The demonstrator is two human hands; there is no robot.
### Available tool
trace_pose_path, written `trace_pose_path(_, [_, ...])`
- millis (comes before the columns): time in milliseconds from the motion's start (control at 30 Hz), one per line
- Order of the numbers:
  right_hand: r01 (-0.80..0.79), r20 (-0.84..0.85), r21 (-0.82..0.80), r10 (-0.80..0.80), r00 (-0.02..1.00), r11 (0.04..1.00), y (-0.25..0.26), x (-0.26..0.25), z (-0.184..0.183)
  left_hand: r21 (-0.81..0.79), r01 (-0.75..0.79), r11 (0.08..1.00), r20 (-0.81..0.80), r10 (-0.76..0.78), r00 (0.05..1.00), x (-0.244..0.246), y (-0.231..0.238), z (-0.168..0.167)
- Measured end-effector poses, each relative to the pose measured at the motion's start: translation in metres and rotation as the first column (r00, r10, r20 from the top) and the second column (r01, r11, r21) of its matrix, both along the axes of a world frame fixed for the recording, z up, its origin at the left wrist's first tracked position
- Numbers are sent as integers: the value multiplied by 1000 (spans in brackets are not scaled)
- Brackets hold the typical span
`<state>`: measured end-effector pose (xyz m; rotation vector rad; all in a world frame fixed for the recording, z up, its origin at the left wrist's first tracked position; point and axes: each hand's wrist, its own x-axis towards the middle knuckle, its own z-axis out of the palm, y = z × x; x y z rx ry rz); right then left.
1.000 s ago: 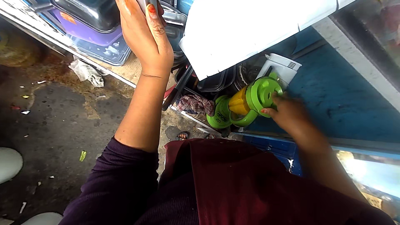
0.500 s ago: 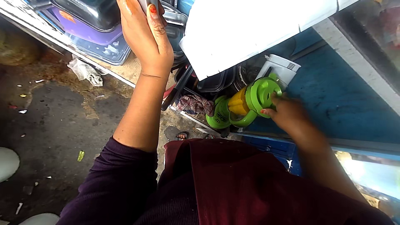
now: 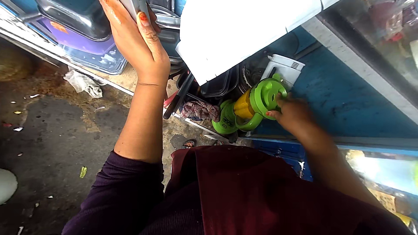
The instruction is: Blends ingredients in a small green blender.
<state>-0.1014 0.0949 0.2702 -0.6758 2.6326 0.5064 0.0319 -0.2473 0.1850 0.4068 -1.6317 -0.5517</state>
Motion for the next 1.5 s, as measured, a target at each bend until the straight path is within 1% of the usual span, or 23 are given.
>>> trace_pose_path(367, [-10,7,-44,10,1000,999,1,1,1,-3,14,1000,14,-14,1000,2,0,1])
trace_pose_path(867, [-8,-4,-21,8,1000,1000,1,-1,1,-3,-1,1000,-14,1,1000,-1,0,1])
trace_pose_path(1067, [-2,6,-20,2,1000,1000,0,-1,2,-2,19,1000,-14,-19,1000,0,-2,0])
trace_pose_path(1233, [-8,8,-22,8,1000,1000,1,-1,0,0,-11,1000,-6,11,1000,-1,1,2])
trace_pose_path(1500, [-9,8,-14,10,1000,1000,-1,-1,2,11,6,1000,-10,-6,1000,-1,0,1])
